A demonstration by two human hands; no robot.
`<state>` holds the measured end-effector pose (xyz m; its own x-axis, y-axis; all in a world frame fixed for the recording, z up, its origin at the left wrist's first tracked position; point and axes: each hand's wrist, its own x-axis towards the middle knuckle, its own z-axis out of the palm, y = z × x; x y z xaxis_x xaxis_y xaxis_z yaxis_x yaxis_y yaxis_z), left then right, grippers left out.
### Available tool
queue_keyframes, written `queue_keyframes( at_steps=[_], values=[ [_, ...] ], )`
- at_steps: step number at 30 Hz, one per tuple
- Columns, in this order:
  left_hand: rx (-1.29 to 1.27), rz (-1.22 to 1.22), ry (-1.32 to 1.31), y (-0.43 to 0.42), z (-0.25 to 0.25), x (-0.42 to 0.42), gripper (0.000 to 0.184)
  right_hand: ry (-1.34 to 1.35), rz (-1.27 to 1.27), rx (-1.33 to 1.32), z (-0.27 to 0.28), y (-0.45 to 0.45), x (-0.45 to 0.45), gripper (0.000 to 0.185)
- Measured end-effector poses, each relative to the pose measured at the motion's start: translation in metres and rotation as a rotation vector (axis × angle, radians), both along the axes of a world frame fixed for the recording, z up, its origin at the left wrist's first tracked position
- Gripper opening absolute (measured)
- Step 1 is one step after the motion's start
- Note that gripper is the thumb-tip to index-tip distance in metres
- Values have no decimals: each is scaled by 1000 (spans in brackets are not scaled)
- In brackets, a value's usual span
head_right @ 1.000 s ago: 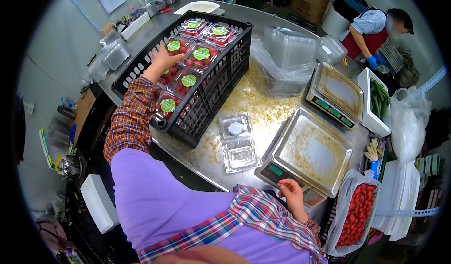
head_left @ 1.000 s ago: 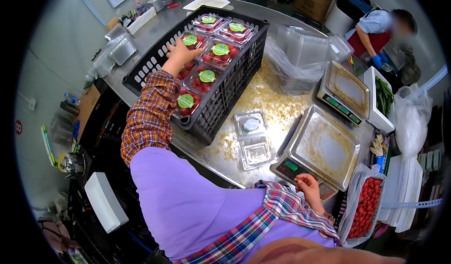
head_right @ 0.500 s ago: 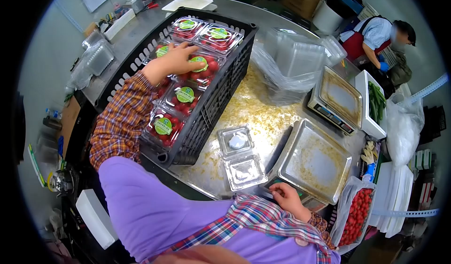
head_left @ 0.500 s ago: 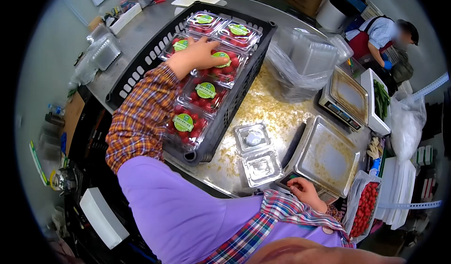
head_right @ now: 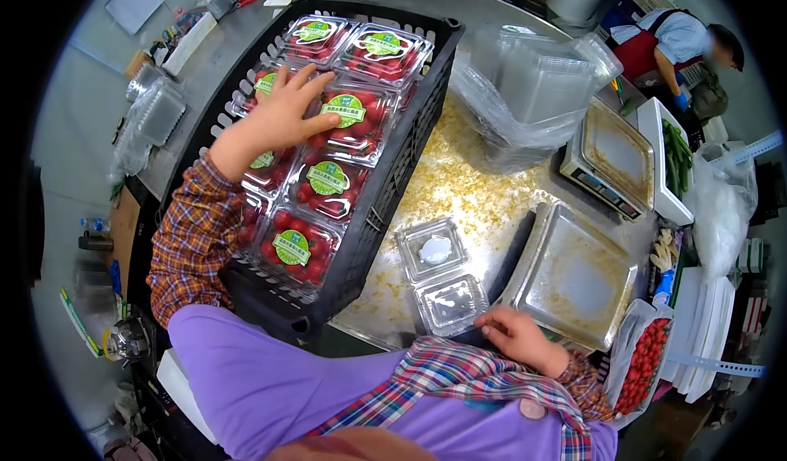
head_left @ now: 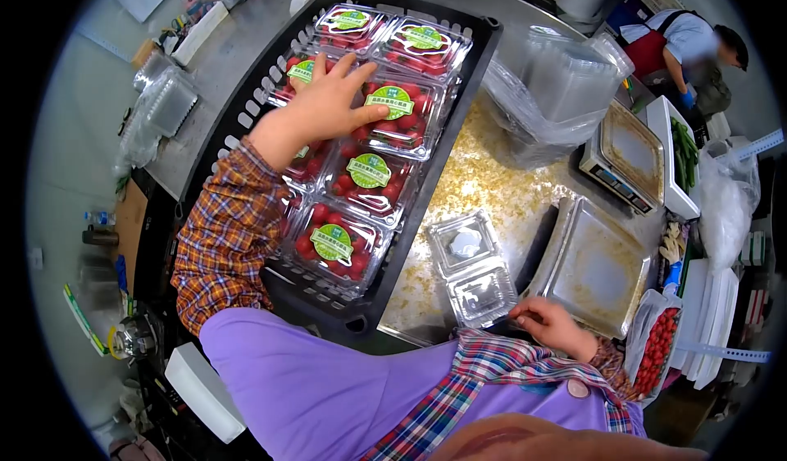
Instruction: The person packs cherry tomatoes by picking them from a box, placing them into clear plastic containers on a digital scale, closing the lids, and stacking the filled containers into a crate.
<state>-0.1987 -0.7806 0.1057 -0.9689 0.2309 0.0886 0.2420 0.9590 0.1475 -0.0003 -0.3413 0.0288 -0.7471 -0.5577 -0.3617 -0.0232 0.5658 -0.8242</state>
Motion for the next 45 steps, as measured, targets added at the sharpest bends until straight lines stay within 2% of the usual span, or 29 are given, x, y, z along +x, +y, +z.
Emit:
queue_keyframes(
  at_steps=[2, 3, 4, 5, 6, 7, 9, 10, 12, 13, 16, 19, 21, 22, 23, 24, 26, 27, 30, 31, 32, 35, 37, 39, 40, 42, 43, 44, 45],
  values=[
    [118, -112, -31, -20, 7, -10, 69, 216, 191, -89, 46, -20, -35, 19],
    [335, -115, -122, -26, 22, -11, 74, 282, 240, -115, 70, -34, -54, 21],
    [65, -126, 72, -33, 30, -6, 80, 399, 275, -180, 94, -49, -73, 23],
    [-31, -152, 175, -49, 21, -8, 82, 539, 326, -194, 115, -67, -93, 23],
    [-127, -176, 282, -66, 13, -14, 83, 556, 321, -179, 132, -84, -107, 24],
    [20, -46, 167, -74, 11, -16, 85, 602, 332, -191, 146, -106, -123, 25],
    [235, 204, 0, -80, 8, -21, 87, 695, 349, -310, 144, -148, -162, 25],
    [173, 239, -6, -81, 5, -27, 87, 639, 288, -232, 139, -169, -181, 26],
    [45, 312, -13, -82, -1, -34, 88, 936, 297, -110, 121, -203, -218, 32],
    [36, 341, -26, -80, 1, -32, 91, 976, 288, 7, 112, -215, -231, 42],
    [36, 372, -151, -82, 7, -33, 95, 826, 331, 449, 103, -250, -240, 59],
    [130, 352, -186, -82, 8, -36, 90, 988, 333, 606, 98, -256, -241, 73],
    [122, 352, -154, -87, 3, -43, 82, 858, 329, 616, 98, -254, -250, 74],
    [219, 348, -268, -85, 11, -41, 80, 794, 328, 619, 98, -251, -259, 74],
    [313, 369, -192, -86, 7, -39, 79, 649, 329, 569, 93, -247, -269, 70],
    [406, 390, -114, -85, 6, -35, 80, 678, 327, 580, 95, -248, -267, 67],
    [458, 371, -161, -83, 8, -27, 81, 736, 321, 596, 99, -245, -263, 61],
    [485, 359, -187, -82, 13, -23, 82, 628, 283, 492, 93, -246, -266, 58],
    [449, 351, -369, -91, 27, -17, 78, 621, 298, 478, 88, -245, -270, 67],
    [437, 354, -386, -99, 25, -22, 75, 650, 298, 445, 87, -244, -269, 65],
    [564, 312, -394, -106, 18, -24, 72, 620, 296, 438, 85, -245, -271, 63],
    [705, 292, -474, -111, 24, -20, 71, 521, 299, 436, 85, -247, -273, 60],
    [805, 319, -426, -123, 22, -19, 64, 460, 231, 241, 79, -243, -273, 62],
    [1024, 277, -405, -135, 22, -18, 63, 395, 215, 167, 82, -239, -272, 75],
    [1084, 306, -432, -145, 31, -14, 53, 378, 191, 66, 86, -236, -273, 77],
    [1386, 335, -225, -176, 27, -21, 55, 335, 141, -132, 87, -228, -278, 81],
    [1489, 286, -210, -187, 29, -26, 54, 278, 113, -257, 86, -231, -282, 67],
    [1593, 235, -194, -197, 31, -31, 53, -107, -32, -790, 86, -234, -282, 26],
    [1742, 252, -39, -169, 42, -20, 48, -193, -110, -880, 84, -227, -286, 29]
  ],
)
